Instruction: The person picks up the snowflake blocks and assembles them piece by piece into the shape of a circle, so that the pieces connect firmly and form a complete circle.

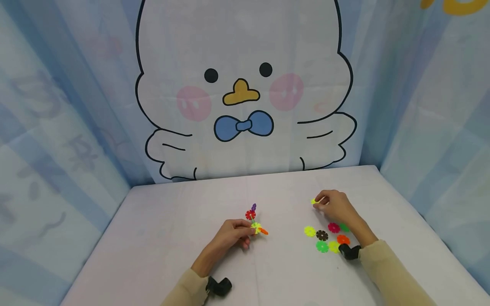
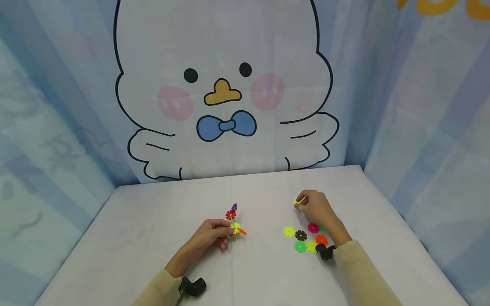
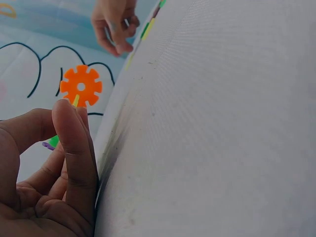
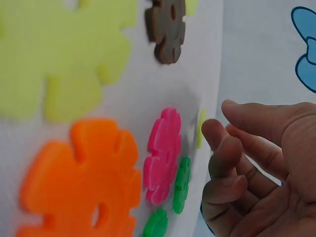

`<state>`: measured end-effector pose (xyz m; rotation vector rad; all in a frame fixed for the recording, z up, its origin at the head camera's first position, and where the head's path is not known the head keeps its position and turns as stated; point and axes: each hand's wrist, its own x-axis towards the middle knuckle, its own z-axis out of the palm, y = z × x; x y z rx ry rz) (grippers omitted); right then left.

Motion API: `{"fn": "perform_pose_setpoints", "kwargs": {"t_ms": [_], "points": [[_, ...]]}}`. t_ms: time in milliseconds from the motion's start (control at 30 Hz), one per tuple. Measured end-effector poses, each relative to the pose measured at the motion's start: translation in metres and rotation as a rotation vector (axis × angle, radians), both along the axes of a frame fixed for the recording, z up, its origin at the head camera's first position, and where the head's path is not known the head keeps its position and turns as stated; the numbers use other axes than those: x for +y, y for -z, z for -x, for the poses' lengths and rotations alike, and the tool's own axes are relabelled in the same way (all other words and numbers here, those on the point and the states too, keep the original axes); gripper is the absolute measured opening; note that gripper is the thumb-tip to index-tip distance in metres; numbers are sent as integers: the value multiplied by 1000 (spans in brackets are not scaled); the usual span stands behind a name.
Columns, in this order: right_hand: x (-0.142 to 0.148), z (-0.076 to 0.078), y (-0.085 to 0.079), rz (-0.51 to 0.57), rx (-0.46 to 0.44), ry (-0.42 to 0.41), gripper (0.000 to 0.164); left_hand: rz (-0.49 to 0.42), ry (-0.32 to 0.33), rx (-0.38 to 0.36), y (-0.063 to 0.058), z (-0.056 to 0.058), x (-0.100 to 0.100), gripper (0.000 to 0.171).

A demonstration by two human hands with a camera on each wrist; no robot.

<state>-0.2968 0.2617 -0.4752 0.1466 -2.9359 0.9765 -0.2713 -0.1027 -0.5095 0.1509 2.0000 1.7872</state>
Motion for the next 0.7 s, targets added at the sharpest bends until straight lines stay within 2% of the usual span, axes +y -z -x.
{"fn": "perform_pose_setpoints", "kwargs": {"t_ms": [233, 700], "points": [[0, 6, 2, -84, -39, 52, 37, -9, 8, 2, 1, 0, -1, 31], [0, 10, 6, -99, -86, 62, 35, -6, 6, 10, 2, -1, -1, 30]]}}
